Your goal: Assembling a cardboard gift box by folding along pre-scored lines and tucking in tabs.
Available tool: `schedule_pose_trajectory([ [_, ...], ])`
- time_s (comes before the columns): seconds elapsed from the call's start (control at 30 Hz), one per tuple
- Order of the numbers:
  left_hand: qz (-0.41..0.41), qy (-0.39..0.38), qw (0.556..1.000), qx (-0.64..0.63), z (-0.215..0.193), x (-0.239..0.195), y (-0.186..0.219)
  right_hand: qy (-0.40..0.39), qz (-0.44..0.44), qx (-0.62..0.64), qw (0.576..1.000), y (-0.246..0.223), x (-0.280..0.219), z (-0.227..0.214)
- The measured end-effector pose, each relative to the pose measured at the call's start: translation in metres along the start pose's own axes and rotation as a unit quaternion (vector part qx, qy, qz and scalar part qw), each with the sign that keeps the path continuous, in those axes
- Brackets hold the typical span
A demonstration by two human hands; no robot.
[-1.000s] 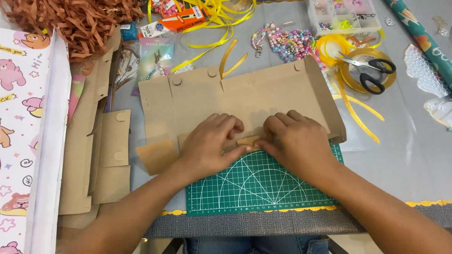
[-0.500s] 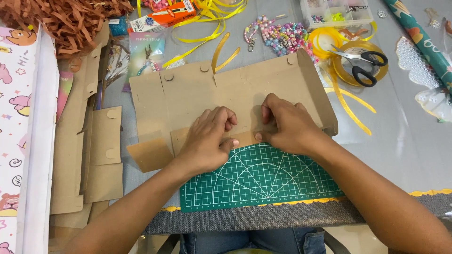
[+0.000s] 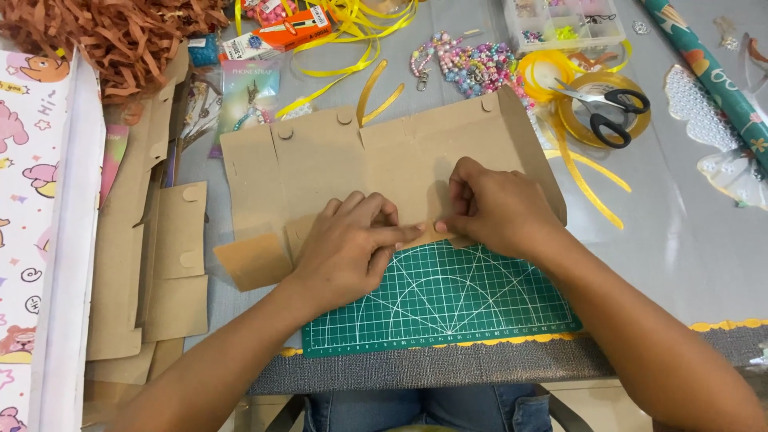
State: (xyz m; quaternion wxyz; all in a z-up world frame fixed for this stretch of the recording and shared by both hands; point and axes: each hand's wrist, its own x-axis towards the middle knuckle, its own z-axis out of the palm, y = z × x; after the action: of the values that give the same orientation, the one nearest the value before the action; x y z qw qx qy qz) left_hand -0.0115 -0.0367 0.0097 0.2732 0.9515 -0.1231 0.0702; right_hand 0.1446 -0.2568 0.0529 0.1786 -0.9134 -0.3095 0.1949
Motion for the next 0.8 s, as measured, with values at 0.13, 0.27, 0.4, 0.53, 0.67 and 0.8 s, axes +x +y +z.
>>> schedule_pose_trajectory([
  [0.13,0.054,0.059,0.992,0.096,0.019,-0.002,0.000,0.005,0.004,0.035,0.999,0.008,0.003,0.005],
  [0.27,0.088,0.111,0.974,0.175,0.028,-0.006,-0.006,-0.005,-0.046,-0.019,0.999,0.020,-0.002,-0.005],
  [0.4,0.108,0.115,0.966,0.205,0.018,-0.008,-0.014,-0.083,-0.035,-0.036,0.995,0.030,-0.020,-0.051],
  [0.53,0.107,0.137,0.968,0.181,0.008,-0.008,-0.007,-0.112,-0.046,-0.175,0.977,0.045,-0.017,-0.042],
  [0.67,0.102,0.160,0.963,0.191,0.008,-0.009,-0.002,-0.080,-0.176,-0.196,0.961,0.058,-0.008,-0.020],
  [0.8,0.089,0.171,0.965,0.180,0.023,-0.004,-0.009,-0.101,-0.098,-0.181,0.973,0.015,-0.018,-0.033],
])
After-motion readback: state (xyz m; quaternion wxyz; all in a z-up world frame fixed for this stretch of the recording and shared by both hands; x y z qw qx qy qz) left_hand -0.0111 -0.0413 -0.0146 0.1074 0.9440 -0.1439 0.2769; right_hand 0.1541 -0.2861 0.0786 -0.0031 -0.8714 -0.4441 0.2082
